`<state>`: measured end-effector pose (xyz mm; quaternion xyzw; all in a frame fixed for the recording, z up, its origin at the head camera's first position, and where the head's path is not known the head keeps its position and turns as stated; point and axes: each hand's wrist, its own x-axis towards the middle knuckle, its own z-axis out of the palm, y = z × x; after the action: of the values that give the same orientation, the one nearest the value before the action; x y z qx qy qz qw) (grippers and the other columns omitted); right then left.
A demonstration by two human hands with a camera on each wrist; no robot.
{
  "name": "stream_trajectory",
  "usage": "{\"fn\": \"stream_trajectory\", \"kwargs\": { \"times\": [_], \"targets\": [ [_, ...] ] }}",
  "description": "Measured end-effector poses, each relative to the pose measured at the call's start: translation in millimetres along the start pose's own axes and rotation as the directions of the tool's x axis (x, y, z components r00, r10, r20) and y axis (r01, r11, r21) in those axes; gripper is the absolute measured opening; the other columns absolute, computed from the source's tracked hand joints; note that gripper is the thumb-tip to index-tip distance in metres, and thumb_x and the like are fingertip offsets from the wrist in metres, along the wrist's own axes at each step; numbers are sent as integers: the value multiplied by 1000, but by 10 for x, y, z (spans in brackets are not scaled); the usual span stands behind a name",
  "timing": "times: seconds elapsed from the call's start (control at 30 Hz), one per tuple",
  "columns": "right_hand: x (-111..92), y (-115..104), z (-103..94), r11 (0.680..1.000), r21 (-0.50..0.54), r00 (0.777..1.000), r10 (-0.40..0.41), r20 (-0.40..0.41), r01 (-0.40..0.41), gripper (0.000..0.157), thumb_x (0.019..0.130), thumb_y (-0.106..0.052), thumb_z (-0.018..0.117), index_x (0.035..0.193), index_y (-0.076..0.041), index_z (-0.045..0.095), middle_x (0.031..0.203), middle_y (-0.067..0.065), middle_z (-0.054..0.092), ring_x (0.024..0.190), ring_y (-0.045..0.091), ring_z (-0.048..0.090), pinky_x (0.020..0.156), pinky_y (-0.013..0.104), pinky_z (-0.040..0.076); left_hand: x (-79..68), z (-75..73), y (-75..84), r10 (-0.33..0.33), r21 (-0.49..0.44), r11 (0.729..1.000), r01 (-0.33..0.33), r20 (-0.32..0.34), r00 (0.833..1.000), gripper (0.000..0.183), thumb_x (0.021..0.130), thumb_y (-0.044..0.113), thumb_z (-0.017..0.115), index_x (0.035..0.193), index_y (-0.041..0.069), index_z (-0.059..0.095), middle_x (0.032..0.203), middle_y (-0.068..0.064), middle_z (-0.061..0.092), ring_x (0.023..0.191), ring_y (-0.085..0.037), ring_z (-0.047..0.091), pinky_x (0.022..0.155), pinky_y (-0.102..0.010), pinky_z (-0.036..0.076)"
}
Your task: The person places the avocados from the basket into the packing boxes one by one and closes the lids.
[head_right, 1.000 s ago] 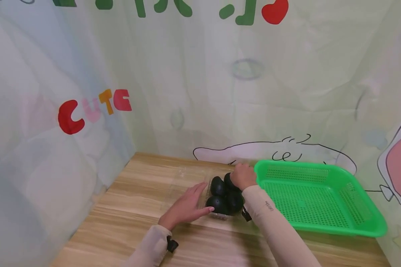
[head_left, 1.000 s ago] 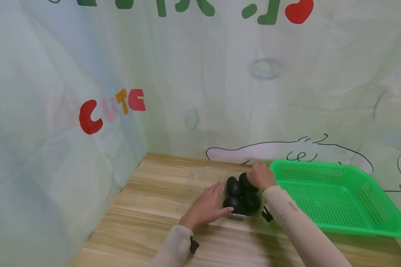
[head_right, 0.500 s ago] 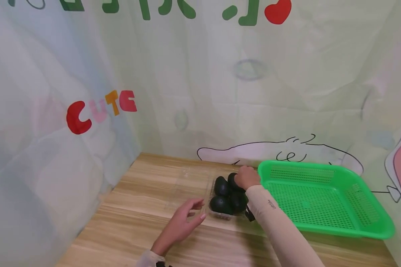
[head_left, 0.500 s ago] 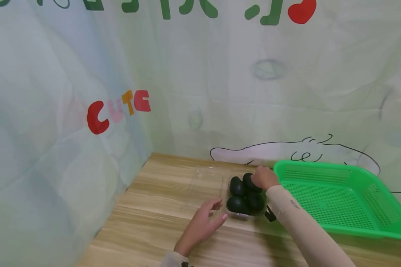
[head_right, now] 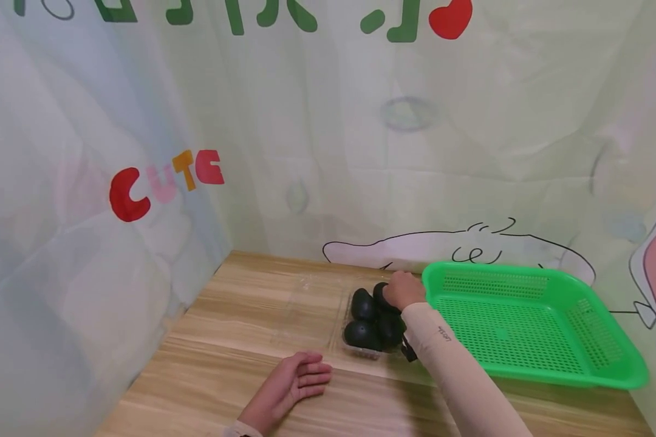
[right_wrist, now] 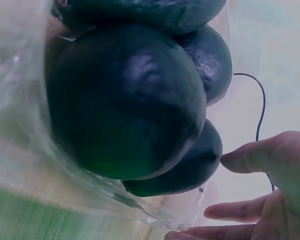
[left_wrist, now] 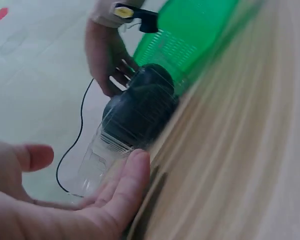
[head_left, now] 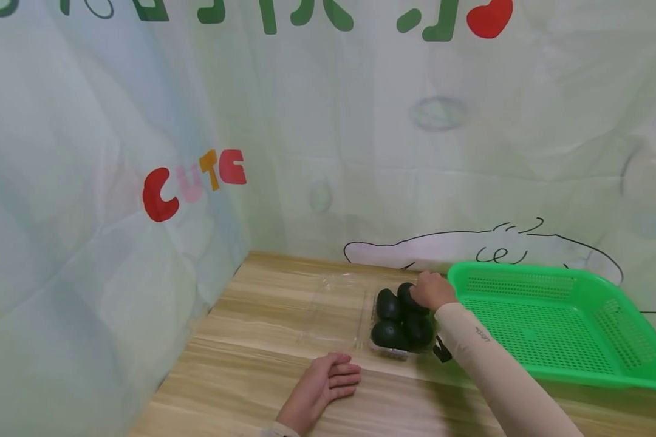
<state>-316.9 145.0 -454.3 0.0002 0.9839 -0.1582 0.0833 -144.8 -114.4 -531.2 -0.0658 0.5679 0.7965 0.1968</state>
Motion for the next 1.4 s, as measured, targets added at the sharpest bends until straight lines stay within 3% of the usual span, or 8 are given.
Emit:
{"fn": "stream_trajectory", "kwargs": {
  "times": [0.2, 0.37, 0.57, 0.8, 1.0, 1.1, 1.2, 1.4],
  "targets": [
    [12, 1, 16, 1000, -3, 1000, 7, -5, -7, 25, 97, -23, 60, 91, 1, 61, 78, 13, 60, 67, 29, 57, 56, 36, 45, 94, -156, 6, 23, -283, 959, -19, 11, 1000, 64, 108, 29, 37, 147, -18, 17, 145, -39, 45, 130, -41, 56, 106, -48, 49],
    [21, 10, 24, 1000, 1, 1000, 3, 5, -3, 25, 98, -22, 60, 92, 2, 61, 77, 13, 60, 67, 29, 57, 56, 36, 46, 156, -226, 72, 60, -322, 945, -60, -11, 998, 49, 108, 27, 39, 138, -11, 28, 146, -37, 45, 129, -38, 57, 106, -45, 50],
    [14, 25, 5, 1000, 10, 1000, 4, -4, -4, 25, 98, -21, 58, 86, 0, 63, 76, 13, 60, 67, 28, 56, 56, 35, 44, 216, -174, 216, 113, -269, 956, -119, -36, 993, 42, 107, 26, 42, 136, -5, 34, 139, -29, 54, 128, -36, 57, 109, -48, 47],
    [2, 6, -30, 999, 34, 1000, 17, -3, -17, 28, 99, -16, 52, 80, 0, 66, 74, 12, 60, 64, 27, 56, 56, 34, 45, 331, -52, 382, 204, -164, 966, -199, 16, 979, 70, 108, 32, 43, 159, -4, 11, 162, -31, 21, 147, -44, 32, 119, -56, 30],
    [16, 7, -65, 999, 35, 1000, -2, 16, 1, 36, 101, -13, 48, 69, -4, 61, 67, 8, 53, 59, 24, 52, 54, 32, 43, 439, 69, 487, 299, 57, 952, -300, 23, 954, 72, 107, 33, 46, 162, 4, 10, 166, -24, 18, 152, -43, 22, 118, -62, 27],
    [32, 24, -79, 999, 27, 999, -39, 20, 38, 40, 103, -14, 44, 66, -6, 57, 67, 7, 51, 60, 24, 51, 56, 34, 44, 507, 159, 525, 384, 254, 890, -379, 29, 923, 72, 106, 27, 50, 162, 2, 11, 166, -25, 18, 151, -45, 22, 117, -64, 29],
    [63, 46, -90, 997, 18, 997, -75, 26, 75, 44, 107, -17, 40, 67, -7, 57, 69, 7, 51, 63, 25, 52, 62, 37, 47, 551, 263, 546, 432, 461, 792, -400, 39, 901, 76, 105, 30, 53, 163, 3, 11, 166, -25, 20, 150, -47, 23, 118, -63, 27],
    [100, 96, -133, 974, -16, 974, -226, -26, 226, 34, 105, -11, 38, 87, 3, 63, 80, 15, 61, 74, 30, 58, 76, 47, 55, 611, 463, 573, 419, 691, 620, -371, 108, 901, 87, 100, 51, 57, 165, 22, 7, 171, -8, 10, 155, -36, 16, 120, -64, 20]
  ]
}}
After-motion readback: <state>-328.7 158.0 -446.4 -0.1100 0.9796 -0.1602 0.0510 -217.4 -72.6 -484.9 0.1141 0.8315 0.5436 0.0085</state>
